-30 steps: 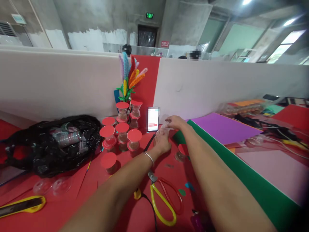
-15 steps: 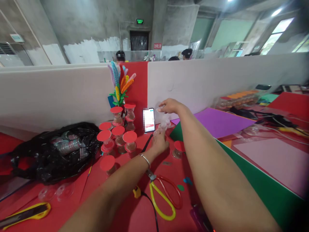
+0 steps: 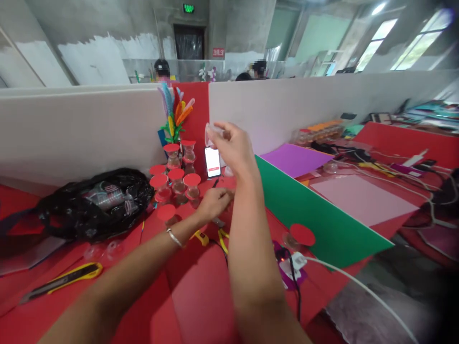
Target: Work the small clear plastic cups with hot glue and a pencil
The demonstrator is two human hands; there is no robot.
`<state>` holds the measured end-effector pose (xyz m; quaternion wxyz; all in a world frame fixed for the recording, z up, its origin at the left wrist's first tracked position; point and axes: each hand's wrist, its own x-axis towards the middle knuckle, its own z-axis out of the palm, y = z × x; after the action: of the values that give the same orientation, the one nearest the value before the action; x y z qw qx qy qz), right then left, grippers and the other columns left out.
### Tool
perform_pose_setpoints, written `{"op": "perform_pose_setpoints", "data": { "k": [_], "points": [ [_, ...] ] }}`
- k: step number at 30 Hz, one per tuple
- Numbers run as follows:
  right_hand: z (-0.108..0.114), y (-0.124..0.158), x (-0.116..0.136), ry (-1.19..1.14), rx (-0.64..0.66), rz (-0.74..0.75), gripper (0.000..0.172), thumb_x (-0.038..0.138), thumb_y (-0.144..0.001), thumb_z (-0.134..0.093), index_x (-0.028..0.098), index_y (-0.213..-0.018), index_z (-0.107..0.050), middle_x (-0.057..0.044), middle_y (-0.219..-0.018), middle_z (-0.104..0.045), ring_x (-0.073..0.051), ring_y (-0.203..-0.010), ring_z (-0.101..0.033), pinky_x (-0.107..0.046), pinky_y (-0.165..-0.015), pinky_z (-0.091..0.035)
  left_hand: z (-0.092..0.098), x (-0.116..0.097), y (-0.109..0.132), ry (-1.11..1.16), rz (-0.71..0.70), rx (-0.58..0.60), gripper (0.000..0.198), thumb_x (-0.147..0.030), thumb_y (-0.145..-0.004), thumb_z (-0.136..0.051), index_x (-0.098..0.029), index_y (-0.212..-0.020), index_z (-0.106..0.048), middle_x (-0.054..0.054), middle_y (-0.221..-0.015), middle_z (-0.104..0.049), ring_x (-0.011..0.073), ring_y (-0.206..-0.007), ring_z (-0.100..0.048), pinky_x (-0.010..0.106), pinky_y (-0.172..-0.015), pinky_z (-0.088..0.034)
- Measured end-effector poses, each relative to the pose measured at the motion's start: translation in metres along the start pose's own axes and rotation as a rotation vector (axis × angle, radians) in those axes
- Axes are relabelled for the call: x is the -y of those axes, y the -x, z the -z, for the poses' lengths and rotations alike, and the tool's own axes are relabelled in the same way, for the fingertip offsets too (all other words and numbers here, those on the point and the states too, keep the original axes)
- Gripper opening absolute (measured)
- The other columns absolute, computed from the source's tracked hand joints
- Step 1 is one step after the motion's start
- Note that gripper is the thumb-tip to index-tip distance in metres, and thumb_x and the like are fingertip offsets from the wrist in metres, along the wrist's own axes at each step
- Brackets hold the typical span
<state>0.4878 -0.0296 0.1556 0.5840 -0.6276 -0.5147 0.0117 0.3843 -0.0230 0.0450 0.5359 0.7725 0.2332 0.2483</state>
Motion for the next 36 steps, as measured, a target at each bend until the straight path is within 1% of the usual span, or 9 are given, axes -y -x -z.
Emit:
{"op": "perform_pose_setpoints", "data": {
  "k": [2,4,6,10,16,19,24,30,36],
  "points": [
    [-0.007,0.039,0.019,-0.038,0.082,-0.053,0.042,0.043,-0.093,-0.062,0.017,-0.126,-0.063,-0.007,-0.116,-0.068,-0.025,-0.115,-0.065,-0.045,-0.100,-0.051,0.025,-0.004,0.037,0.035,0.037,0.043,0.030,-0.038,-0.080,-0.066,-0.017,-0.059,-0.067,0.003,-0.064,-0.066,0.0164,-0.060,-0.062,0.026,-0.058,-0.051],
    [-0.015,0.075,0.035,-0.065,0.198,-0.101,0.040,0.036,-0.089,-0.068,0.019,-0.125,-0.064,-0.005,-0.114,-0.071,-0.022,-0.106,-0.068,-0.043,-0.097,-0.053,0.054,-0.008,0.077,0.076,0.081,0.053,0.019,-0.036,-0.073,-0.071,-0.017,-0.077,-0.074,0.004,-0.071,-0.070,0.0174,-0.061,-0.063,0.026,-0.055,-0.051],
    [-0.026,0.110,0.048,-0.126,0.350,-0.128,0.044,0.035,-0.088,-0.070,0.022,-0.129,-0.062,-0.003,-0.112,-0.073,-0.020,-0.096,-0.070,-0.040,-0.091,-0.056,0.085,-0.009,0.117,0.186,0.197,0.036,0.026,-0.035,-0.070,-0.074,-0.018,-0.090,-0.076,0.006,-0.075,-0.072,0.0187,-0.060,-0.064,0.029,-0.054,-0.053],
    [-0.053,0.174,0.066,-0.158,0.621,-0.117,0.050,0.028,-0.084,-0.074,0.026,-0.132,-0.060,-0.003,-0.121,-0.071,-0.018,-0.097,-0.069,-0.036,-0.089,-0.056,0.135,-0.001,0.190,0.388,0.290,-0.214,0.054,-0.024,-0.057,-0.084,-0.023,-0.110,-0.074,0.010,-0.101,-0.074,0.0235,-0.076,-0.068,0.030,-0.060,-0.057],
    [-0.104,0.250,0.091,-0.133,0.862,0.096,0.046,0.015,-0.088,-0.063,0.023,-0.133,-0.058,-0.005,-0.122,-0.070,-0.020,-0.108,-0.066,-0.032,-0.094,-0.052,0.157,0.027,0.269,0.321,0.353,-0.360,0.059,-0.026,-0.054,-0.087,-0.025,-0.111,-0.073,0.011,-0.110,-0.073,0.0304,-0.097,-0.069,0.036,-0.078,-0.060],
    [-0.125,0.271,0.094,-0.063,0.855,0.148,0.053,0.008,-0.082,-0.060,0.019,-0.134,-0.056,-0.008,-0.129,-0.067,-0.021,-0.116,-0.062,-0.033,-0.102,-0.049,0.153,0.043,0.283,0.220,0.345,-0.456,0.053,-0.026,-0.048,-0.086,-0.022,-0.100,-0.073,0.009,-0.102,-0.075,0.0322,-0.103,-0.069,0.040,-0.088,-0.058],
    [-0.140,0.281,0.084,0.015,0.790,0.159,0.056,0.004,-0.084,-0.054,0.022,-0.137,-0.054,-0.005,-0.132,-0.065,-0.020,-0.118,-0.060,-0.034,-0.104,-0.048,0.141,0.066,0.279,0.202,0.302,-0.589,0.057,-0.027,-0.052,-0.079,-0.022,-0.107,-0.068,0.009,-0.112,-0.072,0.0312,-0.110,-0.067,0.045,-0.101,-0.052],
    [-0.141,0.289,0.059,0.090,0.714,0.146,0.061,0.006,-0.085,-0.053,0.026,-0.142,-0.051,-0.005,-0.133,-0.065,-0.021,-0.119,-0.061,-0.037,-0.104,-0.051,0.121,0.078,0.267,0.316,0.324,-0.636,0.047,-0.035,-0.055,-0.081,-0.020,-0.097,-0.066,0.007,-0.097,-0.074,0.0275,-0.094,-0.071,0.039,-0.087,-0.058],
    [-0.139,0.334,0.019,0.257,0.440,0.050,0.094,0.020,-0.089,-0.055,0.029,-0.161,0.004,-0.013,-0.149,-0.052,-0.033,-0.128,-0.059,-0.050,-0.093,-0.060,0.113,0.078,0.263,0.281,0.430,-0.708,0.046,-0.049,-0.057,-0.084,-0.020,-0.090,-0.070,0.006,-0.090,-0.073,0.0252,-0.083,-0.069,0.035,-0.077,-0.058]
  ]
}}
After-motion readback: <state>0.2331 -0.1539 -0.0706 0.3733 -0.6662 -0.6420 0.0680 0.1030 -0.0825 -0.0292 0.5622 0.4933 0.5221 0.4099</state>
